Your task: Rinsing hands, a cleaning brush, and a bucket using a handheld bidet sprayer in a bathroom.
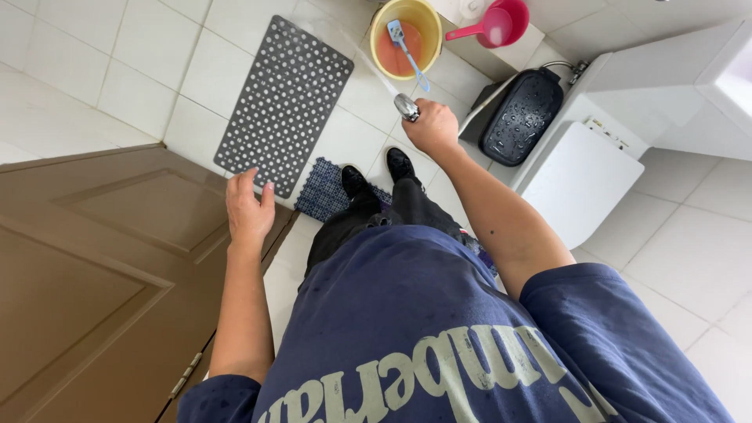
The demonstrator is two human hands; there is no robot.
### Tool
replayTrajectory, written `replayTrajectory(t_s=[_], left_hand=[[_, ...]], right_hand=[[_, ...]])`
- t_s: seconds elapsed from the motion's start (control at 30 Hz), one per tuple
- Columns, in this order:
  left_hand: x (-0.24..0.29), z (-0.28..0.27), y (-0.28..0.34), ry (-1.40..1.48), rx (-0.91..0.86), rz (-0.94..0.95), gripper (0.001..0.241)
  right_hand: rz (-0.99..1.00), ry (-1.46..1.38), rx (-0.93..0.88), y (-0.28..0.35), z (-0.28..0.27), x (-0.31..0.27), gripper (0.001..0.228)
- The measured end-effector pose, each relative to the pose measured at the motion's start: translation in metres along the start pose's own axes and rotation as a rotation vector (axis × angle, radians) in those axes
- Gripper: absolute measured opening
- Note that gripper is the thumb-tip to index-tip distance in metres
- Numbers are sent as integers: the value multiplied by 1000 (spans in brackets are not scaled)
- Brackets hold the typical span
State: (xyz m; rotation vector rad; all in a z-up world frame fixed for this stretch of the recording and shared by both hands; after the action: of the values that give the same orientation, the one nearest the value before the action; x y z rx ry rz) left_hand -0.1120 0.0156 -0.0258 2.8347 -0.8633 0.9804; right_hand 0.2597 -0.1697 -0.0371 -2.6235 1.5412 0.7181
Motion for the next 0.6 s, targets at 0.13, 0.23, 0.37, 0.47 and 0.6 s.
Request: replayTrajectory(t_s=[0.13,0.23,0.37,0.47,0.6], left_hand=[[-6,-3,0,29,12,16,40],[-13,-3,-1,-9,-30,-34,40],[-19,-8,-2,-54,-23,-45,42],[-20,-14,-4,-74,19,-76,42],[-16,-21,-1,-88,125,-91,42]], right_hand=[[-14,4,21,12,-4,-7,23],[-58,9,-15,15,1,-4,23],[-29,27,-14,10,4,1,23],[43,-38,29,-3,-6,13,26],[342,-82,223,-36,-15,78,32]])
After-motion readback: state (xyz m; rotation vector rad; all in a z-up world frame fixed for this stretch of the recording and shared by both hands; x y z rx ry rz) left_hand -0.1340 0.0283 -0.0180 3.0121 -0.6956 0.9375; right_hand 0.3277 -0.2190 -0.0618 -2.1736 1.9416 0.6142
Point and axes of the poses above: each hand's wrist, its own y-axis away from the middle knuckle, its own z-axis out of the palm, x = y × z, the point moved 3 cm from there along -y, towards the middle knuckle, and after that the axes turned 15 degrees about x, right-handed, at the moved point
